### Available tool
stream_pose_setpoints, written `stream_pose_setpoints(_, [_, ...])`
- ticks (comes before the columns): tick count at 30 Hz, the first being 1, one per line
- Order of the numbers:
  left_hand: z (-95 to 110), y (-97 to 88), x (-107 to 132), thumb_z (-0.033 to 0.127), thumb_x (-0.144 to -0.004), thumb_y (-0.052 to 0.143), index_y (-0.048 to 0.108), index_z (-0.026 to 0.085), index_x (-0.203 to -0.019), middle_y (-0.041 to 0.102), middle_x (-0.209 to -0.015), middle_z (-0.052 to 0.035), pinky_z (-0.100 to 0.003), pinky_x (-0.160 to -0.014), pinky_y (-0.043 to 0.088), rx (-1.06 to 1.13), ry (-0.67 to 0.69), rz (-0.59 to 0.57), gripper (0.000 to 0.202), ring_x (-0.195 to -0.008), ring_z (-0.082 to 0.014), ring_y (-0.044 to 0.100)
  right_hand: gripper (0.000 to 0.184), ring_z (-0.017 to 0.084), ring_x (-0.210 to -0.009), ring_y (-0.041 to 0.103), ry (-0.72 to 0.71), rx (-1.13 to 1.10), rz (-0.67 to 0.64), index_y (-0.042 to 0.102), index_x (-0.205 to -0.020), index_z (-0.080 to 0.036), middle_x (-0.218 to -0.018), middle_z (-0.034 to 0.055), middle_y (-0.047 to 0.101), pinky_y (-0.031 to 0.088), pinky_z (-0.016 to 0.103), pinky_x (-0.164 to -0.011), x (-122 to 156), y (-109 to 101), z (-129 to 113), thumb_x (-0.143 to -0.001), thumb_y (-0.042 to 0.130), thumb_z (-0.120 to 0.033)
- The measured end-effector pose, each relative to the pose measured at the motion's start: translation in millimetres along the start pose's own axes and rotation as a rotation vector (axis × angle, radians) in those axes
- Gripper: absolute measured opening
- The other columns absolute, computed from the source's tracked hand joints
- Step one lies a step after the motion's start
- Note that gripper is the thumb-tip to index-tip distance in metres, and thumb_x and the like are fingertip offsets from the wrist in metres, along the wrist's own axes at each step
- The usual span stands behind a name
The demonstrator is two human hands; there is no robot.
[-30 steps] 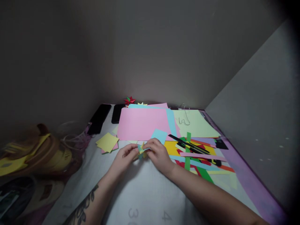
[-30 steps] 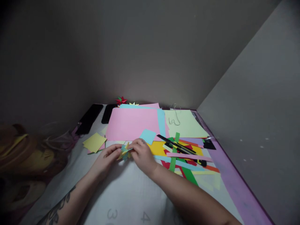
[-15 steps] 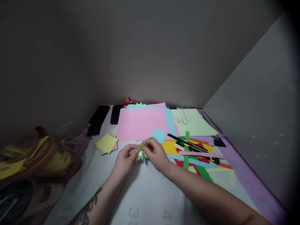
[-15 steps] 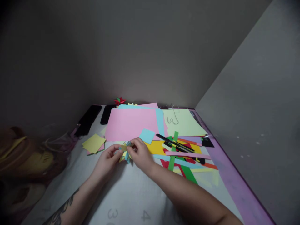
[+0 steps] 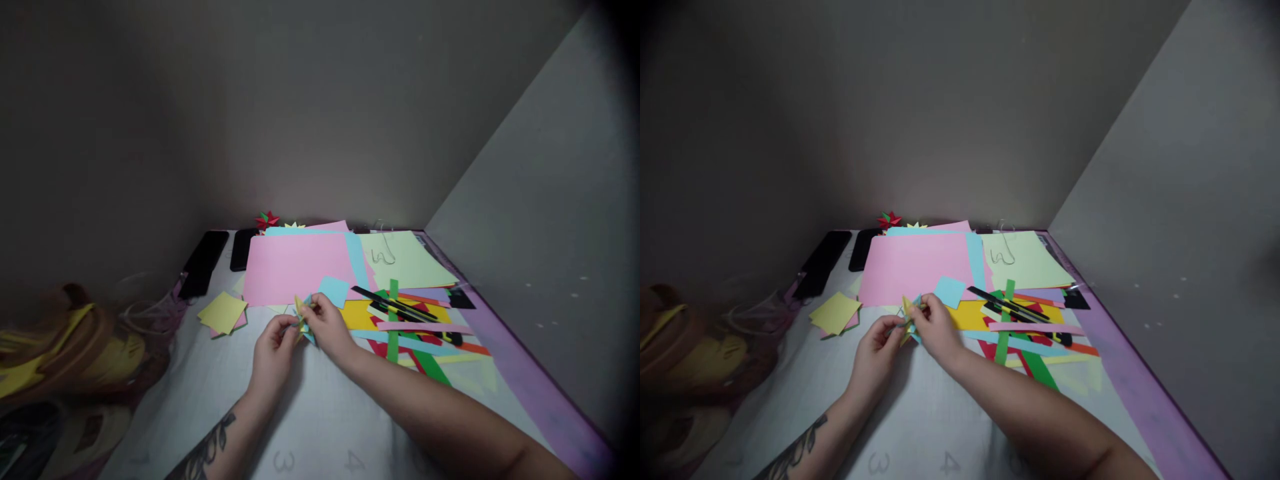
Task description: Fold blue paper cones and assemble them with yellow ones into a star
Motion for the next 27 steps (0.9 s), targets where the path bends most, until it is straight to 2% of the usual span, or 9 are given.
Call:
stream_pose_setpoints(3, [2,-2.7,-1,0.027,-0.079,0.06,0.062,0.018,-0.087,0.065,-0.083,-0.0021,-0.025,-0.07,0.048,-0.043,0.017,0.007,0.013,-0.075,-0.0151,0.06,0.016,0.011,-0.058,0.042,0.003,-0.016,-0.005,0.043,-0.075,-0.021,-0.065,-0.0056,0.039,0.036,0.023,-0.054,0,0,0,-0.078,0.054,-0.033])
stream_pose_setpoints(9, [14,-2.6,1,0.024,-0.082,0.055,0.067,0.019,-0.088,0.068,-0.085,-0.0035,-0.027,-0.075,0.047,-0.27,0.158,-0.06,0.014,-0.081,-0.0174,0.061,0.017,0.011,-0.057,0.043,0.012,-0.023,-0.027,0.045,-0.076,-0.021,-0.066,-0.0046,0.041,0.036,0.023,-0.053,1,0,1,-0.077,0.054,-0.036])
stream_pose_setpoints(15, [12,-2.2,0,0.022,-0.083,0.054,0.067,0.019,-0.1,0.07,-0.106,-0.0071,-0.031,-0.087,0.046,-0.29,0.163,-0.075,0.022,-0.097,-0.0199,0.063,0.017,0.011,-0.058,0.044,0.0,-0.036,-0.021,0.045,-0.077,-0.021,-0.067,-0.0044,0.042,0.038,0.023,-0.054,1,1,3,-0.078,0.054,-0.036])
stream_pose_setpoints(17, [10,-2.0,1,0.023,-0.083,0.054,0.063,0.019,-0.106,0.07,-0.107,-0.0077,-0.031,-0.085,0.046,-0.275,0.15,-0.069,0.025,-0.095,-0.0194,0.064,0.017,0.011,-0.058,0.045,0.0,-0.041,-0.021,0.046,-0.077,-0.021,-0.067,-0.0043,0.042,0.038,0.023,-0.054,1,2,2,-0.078,0.054,-0.036])
stream_pose_setpoints(20, [5,-3.9,2,0.026,-0.085,0.053,0.049,0.02,-0.115,0.071,-0.094,-0.0052,-0.028,-0.072,0.048,-0.194,0.105,-0.024,0.031,-0.079,-0.0165,0.065,0.018,0.011,-0.057,0.044,-0.005,-0.068,-0.02,0.045,-0.076,-0.021,-0.066,-0.0049,0.041,0.038,0.023,-0.053,1,3,1,-0.078,0.054,-0.036])
stream_pose_setpoints(23, [3,-4.0,1,0.027,-0.084,0.054,0.047,0.02,-0.107,0.069,-0.084,-0.0021,-0.025,-0.066,0.047,-0.159,0.076,-0.001,0.025,-0.072,-0.0153,0.063,0.018,0.011,-0.055,0.044,-0.007,-0.078,-0.005,0.045,-0.075,-0.021,-0.064,-0.0054,0.041,0.037,0.022,-0.052,1,2,0,-0.077,0.054,-0.036])
stream_pose_setpoints(27, [7,-2.4,0,0.028,-0.084,0.054,0.056,0.018,-0.099,0.067,-0.091,-0.0049,-0.027,-0.072,0.047,-0.234,0.091,-0.014,0.018,-0.08,-0.0172,0.062,0.018,0.011,-0.054,0.043,-0.011,-0.07,0.004,0.045,-0.073,-0.021,-0.063,-0.0055,0.04,0.037,0.023,-0.052,0,1,1,-0.077,0.055,-0.036])
Point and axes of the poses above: each hand's wrist, its own x-axis away from the middle knuckle, its own y-axis out of the palm, z = x × y, the point moved 7 cm from there along -x, towards the middle knuckle
